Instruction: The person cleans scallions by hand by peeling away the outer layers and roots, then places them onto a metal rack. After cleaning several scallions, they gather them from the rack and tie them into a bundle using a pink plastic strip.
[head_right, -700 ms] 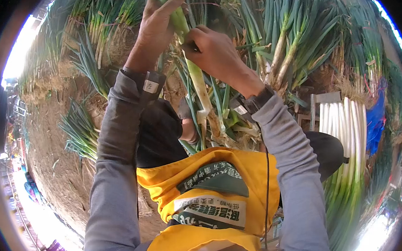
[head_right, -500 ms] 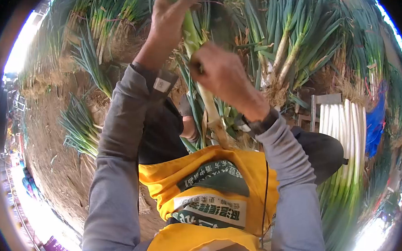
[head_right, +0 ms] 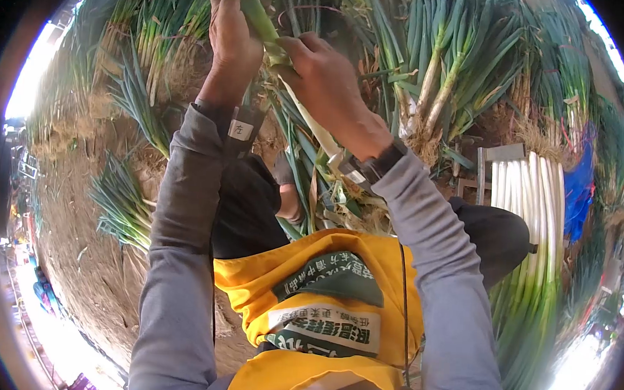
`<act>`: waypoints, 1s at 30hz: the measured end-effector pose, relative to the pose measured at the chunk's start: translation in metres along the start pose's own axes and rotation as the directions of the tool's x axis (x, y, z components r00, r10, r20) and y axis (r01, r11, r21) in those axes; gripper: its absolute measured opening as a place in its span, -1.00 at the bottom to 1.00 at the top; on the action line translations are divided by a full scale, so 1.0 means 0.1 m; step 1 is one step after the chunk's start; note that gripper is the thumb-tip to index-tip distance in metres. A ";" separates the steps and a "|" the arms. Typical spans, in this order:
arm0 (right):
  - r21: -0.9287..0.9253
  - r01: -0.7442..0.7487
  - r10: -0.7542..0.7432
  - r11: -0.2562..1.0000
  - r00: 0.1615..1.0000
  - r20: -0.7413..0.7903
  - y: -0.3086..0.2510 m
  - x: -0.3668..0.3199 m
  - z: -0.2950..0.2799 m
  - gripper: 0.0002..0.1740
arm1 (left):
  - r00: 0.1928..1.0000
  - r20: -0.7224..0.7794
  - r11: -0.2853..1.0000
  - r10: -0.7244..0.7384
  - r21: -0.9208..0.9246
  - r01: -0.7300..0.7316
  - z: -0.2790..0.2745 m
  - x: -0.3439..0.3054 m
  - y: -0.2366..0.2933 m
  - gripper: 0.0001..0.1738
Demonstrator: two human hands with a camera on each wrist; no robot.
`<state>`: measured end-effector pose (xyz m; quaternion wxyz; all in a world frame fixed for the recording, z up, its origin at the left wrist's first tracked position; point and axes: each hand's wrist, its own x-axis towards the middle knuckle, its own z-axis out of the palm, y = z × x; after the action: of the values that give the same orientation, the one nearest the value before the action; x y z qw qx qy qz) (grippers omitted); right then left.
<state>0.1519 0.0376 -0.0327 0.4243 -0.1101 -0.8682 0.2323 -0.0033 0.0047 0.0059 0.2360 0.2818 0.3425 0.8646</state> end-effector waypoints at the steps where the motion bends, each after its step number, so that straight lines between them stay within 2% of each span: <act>1: -0.027 -0.003 0.003 1.000 1.000 0.019 0.02 0.01 0.05 -0.72 | 1.000 0.016 0.999 0.027 -0.017 -0.027 0.01 -0.01 0.02 -0.24; 4: -0.027 -0.037 0.039 0.999 0.996 0.076 0.07 0.04 0.11 -0.76 | 0.996 -0.088 1.000 -0.011 0.001 0.012 0.05 -0.03 0.05 -0.28; 5: -0.010 -0.068 0.069 0.998 0.993 0.099 0.07 0.05 0.09 -0.78 | 0.999 0.024 1.000 0.027 0.007 -0.027 0.00 -0.02 0.06 -0.47; 6: -0.010 -0.068 0.068 0.998 0.993 0.099 0.08 0.04 0.06 -0.78 | 0.999 0.024 1.000 0.028 0.007 -0.028 -0.04 -0.02 0.06 -0.47; 8: 0.001 -0.029 0.028 1.000 0.984 0.174 0.09 0.05 0.00 -0.78 | 0.990 0.103 0.996 -0.092 0.003 0.092 -0.11 0.01 0.08 -0.72; 9: 0.004 -0.024 0.023 1.000 0.985 0.170 0.06 0.01 -0.04 -0.78 | 0.997 0.064 0.998 -0.035 0.047 0.032 -0.02 -0.03 0.13 -0.78; 12: 0.072 -0.096 0.076 0.993 0.968 0.238 -0.05 -0.27 -0.18 -0.75 | 0.993 0.105 0.999 -0.050 0.015 0.049 -0.10 -0.02 0.21 -0.78; 15: 0.080 -0.151 0.119 0.985 0.942 0.315 0.00 -0.65 -0.32 -0.74 | 0.998 0.056 1.000 -0.015 -0.013 0.016 -0.29 0.17 0.19 -0.75; 17: -0.009 -0.353 0.324 0.936 0.848 0.419 0.08 -0.87 -0.46 -0.76 | 0.998 0.043 0.999 0.035 -0.024 -0.034 -0.37 0.19 0.23 -0.72; 19: -0.198 -0.392 0.438 0.899 0.779 0.449 0.37 -1.32 -0.47 -0.75 | 0.997 0.041 0.998 0.061 -0.004 -0.061 -0.37 0.17 0.29 -0.71; 21: -0.391 -0.420 0.572 0.819 0.540 0.617 0.66 -1.89 -0.47 -0.71 | 0.996 0.039 0.996 0.086 0.009 -0.087 -0.35 0.15 0.30 -0.70; 23: -0.504 -0.206 0.545 0.839 0.312 0.778 0.99 -2.57 -0.43 -0.58 | 0.995 0.072 0.997 0.073 0.022 -0.075 -0.35 0.13 0.28 -0.68; 24: -0.504 -0.206 0.544 0.839 0.312 0.779 1.03 -2.70 -0.42 -0.58 | 0.995 0.072 0.997 0.073 0.022 -0.075 -0.31 0.11 0.28 -0.68; 26: -0.578 -0.056 0.580 0.814 0.088 0.810 1.09 -2.80 -0.38 -0.60 | 0.992 0.060 0.992 0.107 0.060 -0.111 -0.23 0.06 0.33 -0.67; 28: -0.467 -0.118 0.482 0.876 0.253 0.839 0.96 -2.44 -0.43 -0.60 | 0.997 0.040 0.996 0.063 0.054 -0.065 -0.23 0.06 0.32 -0.66; 30: -0.345 -0.237 0.412 0.908 0.652 0.637 0.57 -1.75 -0.41 -0.65 | 0.996 0.049 0.996 0.074 0.040 -0.076 -0.23 0.11 0.25 -0.64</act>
<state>0.2921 0.0316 -0.1590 0.0010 -0.2173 -0.9495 0.2265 -0.0313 -0.0154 0.0135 0.2058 0.3197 0.3439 0.8586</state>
